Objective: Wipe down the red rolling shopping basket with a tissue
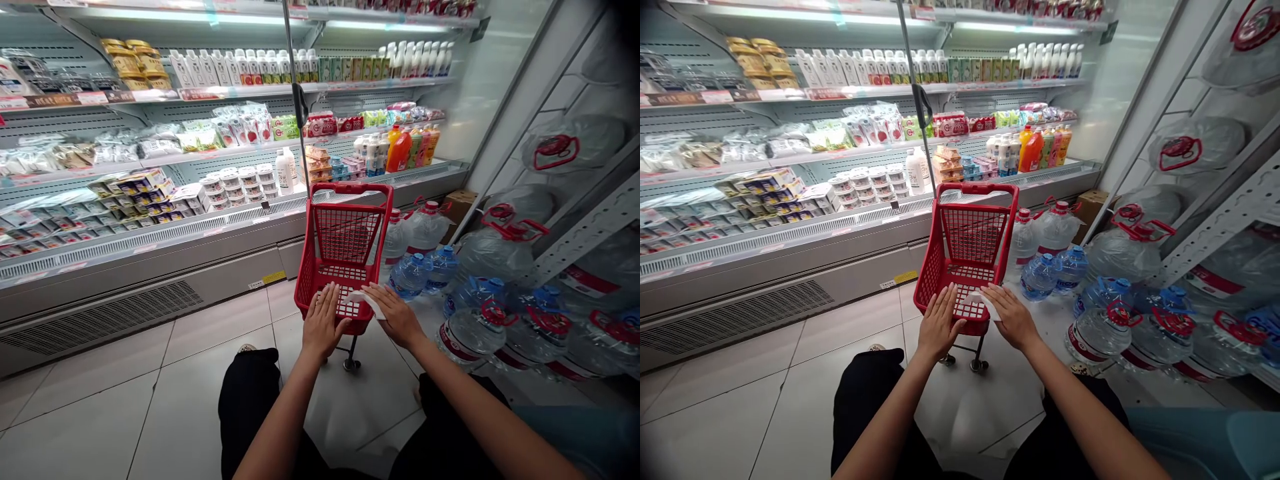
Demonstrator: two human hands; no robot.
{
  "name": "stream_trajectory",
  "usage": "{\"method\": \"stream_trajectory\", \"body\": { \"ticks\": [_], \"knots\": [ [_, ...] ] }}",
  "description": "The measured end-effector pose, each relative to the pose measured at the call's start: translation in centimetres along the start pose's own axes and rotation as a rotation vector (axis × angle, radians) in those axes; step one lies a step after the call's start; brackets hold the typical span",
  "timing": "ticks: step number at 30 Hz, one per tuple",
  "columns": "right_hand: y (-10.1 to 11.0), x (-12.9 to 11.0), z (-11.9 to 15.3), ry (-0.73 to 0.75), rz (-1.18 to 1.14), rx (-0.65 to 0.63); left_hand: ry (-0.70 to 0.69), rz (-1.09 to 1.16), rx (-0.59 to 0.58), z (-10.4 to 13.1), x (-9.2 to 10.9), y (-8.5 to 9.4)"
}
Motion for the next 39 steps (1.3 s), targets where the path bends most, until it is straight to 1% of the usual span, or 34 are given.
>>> {"method": "stream_trajectory", "body": {
  "ticks": [2,5,6,8,10,12,14,16,18,20,21,22,23,24,26,28,30,31,32,33,34,35,37,39],
  "knots": [
    [-0.8,-1.3,0.0,-0.008,-0.024,0.018,0.084,0.03,-0.002,-0.6,-0.8,-0.1],
    [-2.3,-4.8,0.4,0.029,-0.05,0.023,0.238,0.091,-0.002,-1.9,-1.7,-0.1],
    [-2.7,-5.8,0.4,0.039,-0.051,0.033,0.252,0.111,-0.007,-2.3,-1.6,-0.1],
    [-3.1,-7.2,0.4,0.068,-0.049,0.054,0.228,0.143,-0.026,-3.1,-1.1,-0.4],
    [-3.3,-7.5,-0.2,0.134,-0.051,0.045,0.195,0.155,-0.045,-3.4,-0.9,-0.7],
    [-3.2,-6.6,-1.2,0.213,-0.049,0.008,0.193,0.16,-0.057,-3.4,-1.3,-0.9],
    [-2.7,-4.4,-2.6,0.244,-0.028,-0.023,0.2,0.176,-0.075,-3.1,-2.0,-1.1],
    [-2.2,-1.2,-4.2,0.206,0.004,-0.033,0.215,0.195,-0.088,-3.0,-2.6,-1.2],
    [-1.8,1.7,-5.7,0.135,0.032,-0.028,0.231,0.204,-0.079,-2.9,-2.9,-1.1],
    [-1.8,3.2,-6.4,0.074,0.041,-0.006,0.245,0.203,-0.057,-2.9,-3.2,-1.1],
    [-1.8,3.2,-6.5,0.053,0.037,0.012,0.249,0.203,-0.048,-2.9,-3.3,-1.0],
    [-1.9,2.7,-6.3,0.043,0.028,0.03,0.251,0.204,-0.041,-2.9,-3.5,-1.0],
    [-2.1,1.6,-5.9,0.047,0.013,0.044,0.25,0.206,-0.036,-2.9,-3.8,-1.0],
    [-2.4,0.2,-5.4,0.066,-0.005,0.051,0.246,0.206,-0.03,-2.8,-4.2,-0.9],
    [-3.2,-3.6,-4.3,0.137,-0.048,0.049,0.243,0.206,-0.018,-2.6,-5.1,-0.6],
    [-4.0,-7.0,-3.6,0.208,-0.08,0.043,0.266,0.205,-0.013,-2.2,-6.3,-0.3],
    [-4.4,-9.0,-3.4,0.269,-0.087,0.051,0.298,0.205,-0.021,-1.8,-7.5,-0.2],
    [-4.4,-9.3,-3.5,0.305,-0.082,0.053,0.304,0.204,-0.027,-1.6,-7.9,-0.1],
    [-4.3,-9.1,-3.8,0.344,-0.074,0.051,0.3,0.202,-0.035,-1.4,-8.1,0.0],
    [-4.1,-8.3,-4.1,0.375,-0.062,0.05,0.291,0.197,-0.041,-1.2,-8.4,0.1],
    [-3.8,-7.1,-4.6,0.383,-0.045,0.051,0.282,0.189,-0.046,-1.0,-8.6,0.2],
    [-3.3,-5.3,-5.2,0.362,-0.024,0.053,0.277,0.178,-0.049,-0.8,-9.0,0.4],
    [-2.2,-1.4,-6.3,0.26,0.028,0.06,0.283,0.149,-0.054,-0.6,-9.9,0.7],
    [-1.3,1.6,-6.9,0.166,0.074,0.053,0.299,0.107,-0.056,-0.5,-11.1,1.1]
  ]
}}
Point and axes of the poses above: each hand's wrist, its own z-axis away from the middle knuckle, its own y-axis out of the back of the hand, x = y × z, the point moved 8 cm from there along -z, towards the middle knuckle
